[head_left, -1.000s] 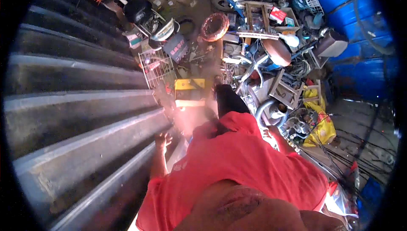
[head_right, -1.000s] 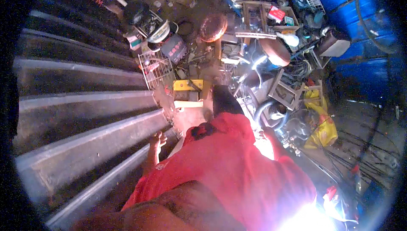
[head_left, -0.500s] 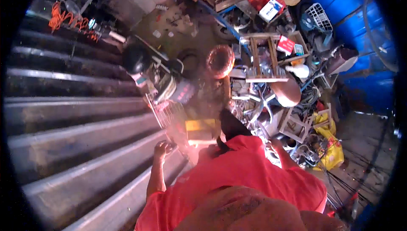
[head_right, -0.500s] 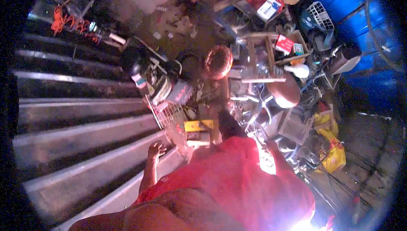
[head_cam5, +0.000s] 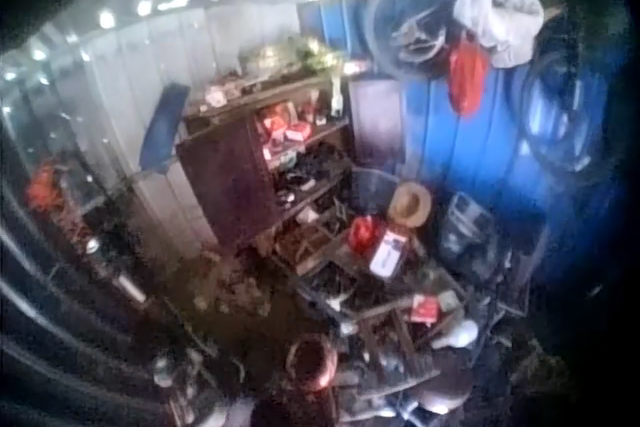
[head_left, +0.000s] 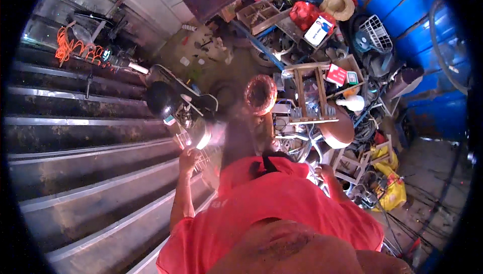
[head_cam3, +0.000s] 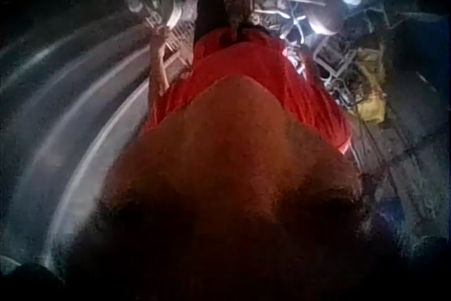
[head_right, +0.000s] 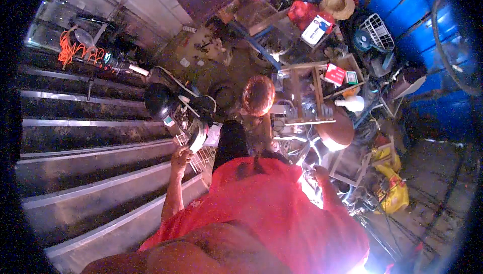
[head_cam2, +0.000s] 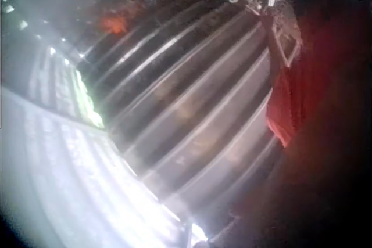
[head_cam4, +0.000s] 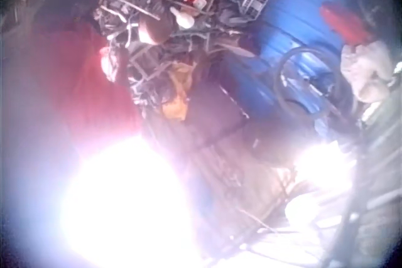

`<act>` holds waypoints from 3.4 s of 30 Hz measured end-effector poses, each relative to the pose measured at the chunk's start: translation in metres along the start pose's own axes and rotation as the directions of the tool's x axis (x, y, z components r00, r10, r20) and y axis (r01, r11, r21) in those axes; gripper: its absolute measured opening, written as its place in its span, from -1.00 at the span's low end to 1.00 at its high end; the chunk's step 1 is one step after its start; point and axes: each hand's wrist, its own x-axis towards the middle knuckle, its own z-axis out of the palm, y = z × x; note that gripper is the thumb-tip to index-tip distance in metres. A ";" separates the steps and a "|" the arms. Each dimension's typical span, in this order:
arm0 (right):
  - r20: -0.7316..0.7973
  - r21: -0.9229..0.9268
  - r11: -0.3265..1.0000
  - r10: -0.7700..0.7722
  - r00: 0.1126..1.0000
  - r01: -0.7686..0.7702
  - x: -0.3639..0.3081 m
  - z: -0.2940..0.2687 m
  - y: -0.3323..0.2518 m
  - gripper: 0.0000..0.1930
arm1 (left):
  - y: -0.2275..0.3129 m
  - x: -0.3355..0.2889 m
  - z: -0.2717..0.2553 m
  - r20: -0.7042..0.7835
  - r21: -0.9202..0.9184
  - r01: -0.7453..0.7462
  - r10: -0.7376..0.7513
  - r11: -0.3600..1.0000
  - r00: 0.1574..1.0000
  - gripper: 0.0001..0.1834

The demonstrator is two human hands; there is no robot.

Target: The person searches for a rubber inner tube in a cluttered indoor storage area, carries it outside to a repair station, sits down, and inspects the surface of the tube by pulling it and rubbing it with their hands.

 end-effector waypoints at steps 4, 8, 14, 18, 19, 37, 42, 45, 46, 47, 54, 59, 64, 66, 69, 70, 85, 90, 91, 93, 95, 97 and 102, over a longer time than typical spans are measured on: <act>-0.012 0.512 0.855 0.096 0.995 -0.076 -0.008 0.033 -0.023 -0.69 | 0.035 0.058 -0.010 -0.006 -0.048 -0.036 0.036 0.998 0.999 -0.74; 0.036 0.109 0.984 0.136 0.990 -0.139 0.009 0.029 -0.042 -0.75 | 0.051 0.127 -0.004 0.147 -0.152 -0.060 0.083 0.987 0.986 -0.67; -0.011 0.266 0.944 0.204 0.979 -0.194 0.075 0.052 -0.120 -0.74 | 0.099 0.228 -0.015 0.200 -0.201 -0.050 0.091 0.978 0.976 -0.77; 0.186 0.536 0.833 0.038 0.982 -0.134 0.148 0.059 -0.192 -0.68 | 0.113 0.291 -0.093 -0.001 -0.042 -0.158 0.158 0.987 0.987 -0.78; 0.318 0.697 0.688 -0.043 0.947 -0.203 0.160 0.046 -0.198 -0.66 | 0.128 0.316 -0.100 -0.014 -0.034 -0.183 0.182 0.983 0.983 -0.78; -0.113 -0.022 0.991 0.128 0.985 -0.131 0.163 0.108 -0.388 -0.69 | 0.307 0.361 -0.146 0.030 0.061 -0.312 0.311 0.948 0.950 -0.57; -0.110 -0.004 0.972 0.231 0.967 -0.233 0.221 0.103 -0.445 -0.72 | 0.307 0.353 -0.177 -0.115 0.086 -0.315 0.323 0.945 0.939 -0.52; -0.063 0.083 0.977 0.203 0.977 -0.198 0.252 0.132 -0.496 -0.77 | 0.343 0.357 -0.189 -0.198 0.121 -0.355 0.373 0.927 0.906 -0.54; 0.001 0.085 0.976 0.203 0.979 -0.202 0.269 0.133 -0.505 -0.78 | 0.360 0.363 -0.188 -0.230 0.102 -0.360 0.375 0.927 0.898 -0.57; 0.079 0.125 0.974 0.179 0.981 -0.188 0.286 0.136 -0.513 -0.78 | 0.379 0.368 -0.184 -0.250 0.110 -0.399 0.414 0.910 0.875 -0.58; -0.179 -0.033 0.996 0.072 0.981 -0.079 0.397 0.167 -0.568 -0.75 | 0.590 0.458 -0.122 -0.030 0.521 -0.687 0.815 0.506 0.578 -0.67; 0.281 0.570 0.820 -0.250 0.927 0.048 0.520 0.129 -0.499 -0.86 | 0.793 0.549 -0.003 0.150 0.745 -0.660 0.940 0.098 0.308 -0.63; 0.423 0.702 0.645 -0.035 0.905 -0.303 0.584 0.143 -0.581 -0.88 | 0.875 0.656 0.107 0.409 0.871 -0.428 0.840 -0.242 0.358 -0.49; 0.141 0.718 0.672 0.115 0.983 -0.182 0.606 0.153 -0.652 -0.85 | 0.876 0.683 0.125 0.374 0.863 -0.505 0.708 -0.029 0.599 -0.41; 0.006 0.128 0.971 -0.206 0.979 0.203 0.650 0.137 -0.752 -0.70 | 0.858 0.716 0.152 0.388 0.900 -0.418 0.663 -0.123 0.640 -0.25; -0.032 0.166 0.961 -0.219 0.975 0.222 0.654 0.132 -0.798 -0.72 | 0.856 0.719 0.159 0.348 0.923 -0.372 0.641 -0.104 0.684 -0.23; -0.230 -0.166 0.190 -0.962 0.150 0.968 0.688 0.120 -1.325 -0.26 | 0.873 0.733 0.165 0.209 0.963 -0.266 0.523 0.035 0.826 -0.31; -0.032 -0.185 0.063 -0.998 0.058 0.981 0.694 0.117 -1.354 -0.02 | 0.870 0.745 0.163 0.352 0.908 -0.418 0.613 -0.039 0.707 -0.23; 0.010 -0.130 0.084 -0.996 0.086 0.988 0.703 0.123 -1.355 0.04 | 0.869 0.745 0.160 0.355 0.904 -0.427 0.613 -0.032 0.706 -0.24; 0.033 -0.178 0.132 -0.990 0.140 0.975 0.711 0.124 -1.355 0.07 | 0.870 0.744 0.161 0.335 0.903 -0.429 0.587 0.023 0.737 -0.27; -0.003 -0.202 0.196 -0.980 0.200 0.959 0.712 0.123 -1.358 0.17 | 0.867 0.748 0.153 0.355 0.903 -0.428 0.591 -0.018 0.724 -0.27; 0.020 -0.232 0.176 -0.982 0.186 0.957 0.715 0.122 -1.362 0.19 | 0.867 0.751 0.155 0.379 0.901 -0.429 0.591 -0.061 0.712 -0.27; 0.092 -0.410 0.310 -0.921 0.378 0.857 0.698 0.116 -1.374 0.20 | 0.877 0.742 0.168 0.246 0.952 -0.304 0.497 0.037 0.832 -0.37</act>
